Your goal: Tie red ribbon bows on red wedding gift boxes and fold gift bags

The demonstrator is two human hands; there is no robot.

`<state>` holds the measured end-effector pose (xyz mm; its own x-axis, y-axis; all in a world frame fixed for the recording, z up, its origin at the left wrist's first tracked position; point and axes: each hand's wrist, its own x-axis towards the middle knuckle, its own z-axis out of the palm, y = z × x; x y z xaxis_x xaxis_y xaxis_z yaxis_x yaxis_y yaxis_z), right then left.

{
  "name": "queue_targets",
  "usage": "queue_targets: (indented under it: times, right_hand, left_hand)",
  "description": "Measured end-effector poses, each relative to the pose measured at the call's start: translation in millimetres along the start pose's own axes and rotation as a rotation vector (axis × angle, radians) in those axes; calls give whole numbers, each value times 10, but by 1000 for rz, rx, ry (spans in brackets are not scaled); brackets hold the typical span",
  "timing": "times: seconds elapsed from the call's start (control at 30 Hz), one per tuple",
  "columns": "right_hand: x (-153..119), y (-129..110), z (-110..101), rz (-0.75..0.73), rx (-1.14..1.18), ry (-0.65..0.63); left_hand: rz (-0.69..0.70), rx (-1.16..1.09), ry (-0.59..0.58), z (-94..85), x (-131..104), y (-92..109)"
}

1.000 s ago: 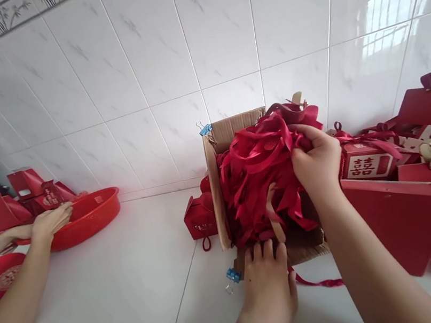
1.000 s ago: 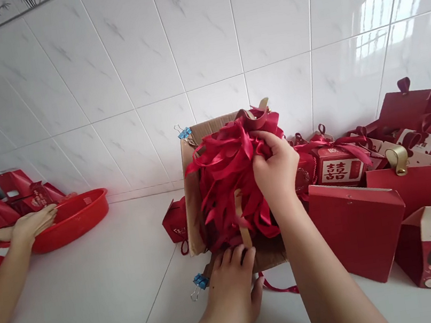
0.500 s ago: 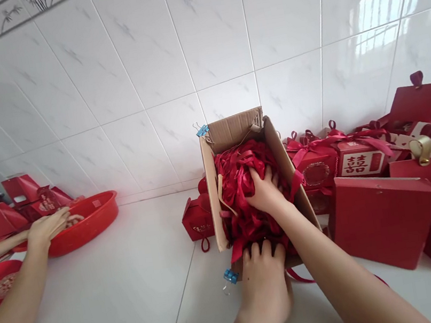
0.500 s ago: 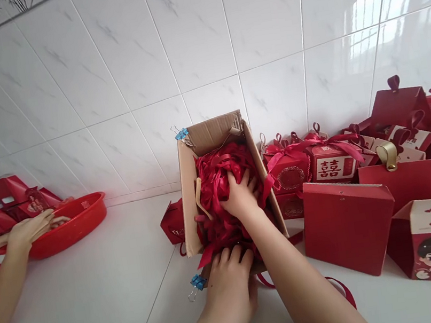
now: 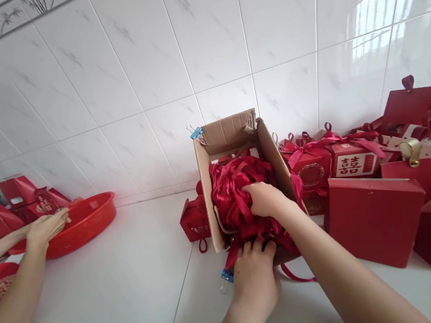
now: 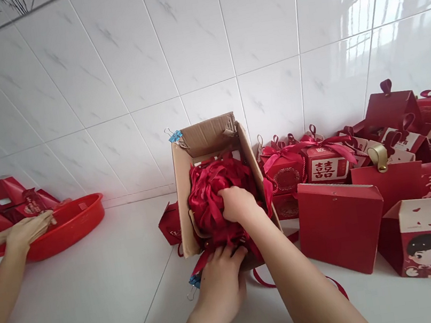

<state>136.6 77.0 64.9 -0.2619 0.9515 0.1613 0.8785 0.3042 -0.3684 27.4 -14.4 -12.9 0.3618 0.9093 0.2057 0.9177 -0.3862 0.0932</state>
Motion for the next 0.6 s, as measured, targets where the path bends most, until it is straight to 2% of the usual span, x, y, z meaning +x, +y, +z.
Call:
queue_targets:
  times: [0.13,0.3,0.47,0.53,0.6]
  right_hand:
    - [-63,-22,-84,-101,3,-247]
    - [-55,-38,-71,-113,16,-302]
    - [-52,-25,-72,-95,68,-258]
    - [-42,-36,-77,-55,95,-156]
    - [-27,-57,-96,13,122,18]
  left_hand:
    - [8,-15,11,-53,-12,-27]
    - [25,-66,54,-86,-23,-43]
    - [13,-69,58,-85,-19,-46]
    - [6,-72,56,-82,-21,-47]
    - [-7,-74,51,-77,-22,-47]
